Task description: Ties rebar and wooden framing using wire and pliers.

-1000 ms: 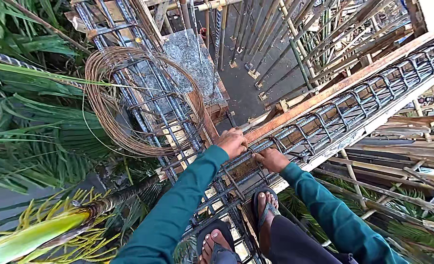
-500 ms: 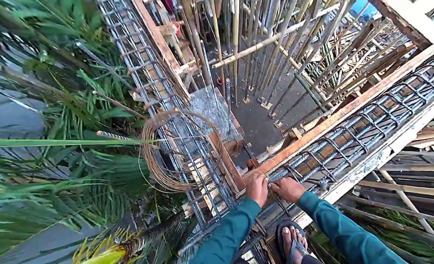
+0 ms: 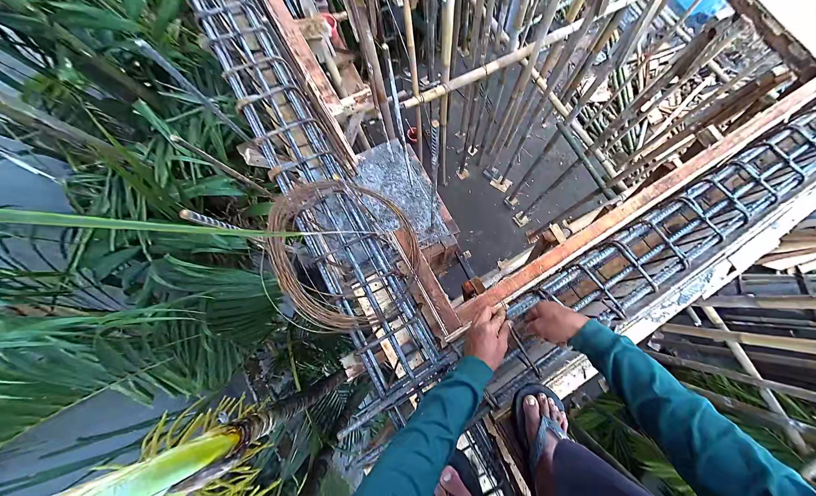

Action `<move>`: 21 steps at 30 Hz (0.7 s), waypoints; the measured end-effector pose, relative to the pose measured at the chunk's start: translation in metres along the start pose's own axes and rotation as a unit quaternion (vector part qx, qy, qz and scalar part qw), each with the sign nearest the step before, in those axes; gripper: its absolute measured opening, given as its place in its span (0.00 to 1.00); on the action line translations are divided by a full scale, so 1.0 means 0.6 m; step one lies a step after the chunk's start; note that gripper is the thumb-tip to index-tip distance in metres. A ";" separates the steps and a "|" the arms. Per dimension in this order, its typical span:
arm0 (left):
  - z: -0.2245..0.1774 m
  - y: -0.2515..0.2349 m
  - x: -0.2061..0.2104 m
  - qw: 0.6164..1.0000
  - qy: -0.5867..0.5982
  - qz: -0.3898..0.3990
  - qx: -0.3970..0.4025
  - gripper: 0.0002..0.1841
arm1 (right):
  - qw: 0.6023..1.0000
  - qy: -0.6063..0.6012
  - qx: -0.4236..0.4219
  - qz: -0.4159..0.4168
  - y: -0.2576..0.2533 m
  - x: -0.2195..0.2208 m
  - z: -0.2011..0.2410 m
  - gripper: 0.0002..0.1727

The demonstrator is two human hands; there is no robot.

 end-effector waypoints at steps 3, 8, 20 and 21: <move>-0.002 -0.002 0.000 1.000 -0.020 0.001 -0.011 0.18 | 0.999 0.018 -0.010 -0.028 0.001 -0.003 0.006 0.19; -0.003 0.000 0.008 0.998 -0.046 -0.014 -0.031 0.16 | 0.995 0.067 -0.019 -0.070 0.000 -0.009 0.021 0.17; -0.026 -0.018 0.000 0.992 -0.019 0.104 -0.072 0.28 | 0.996 -0.089 -0.012 -0.011 0.016 -0.009 0.043 0.22; -0.025 -0.017 0.000 0.994 -0.012 0.087 -0.067 0.26 | 0.993 -0.114 -0.026 -0.001 0.023 -0.007 0.049 0.25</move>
Point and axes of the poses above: each hand's wrist, its own y-axis away from the middle knuckle, its own x-axis out of the palm, z = x × y, the point moved 5 cm from there along -y, towards the middle knuckle, and after that the axes turned 2 degrees about x, right-handed, at the moved point
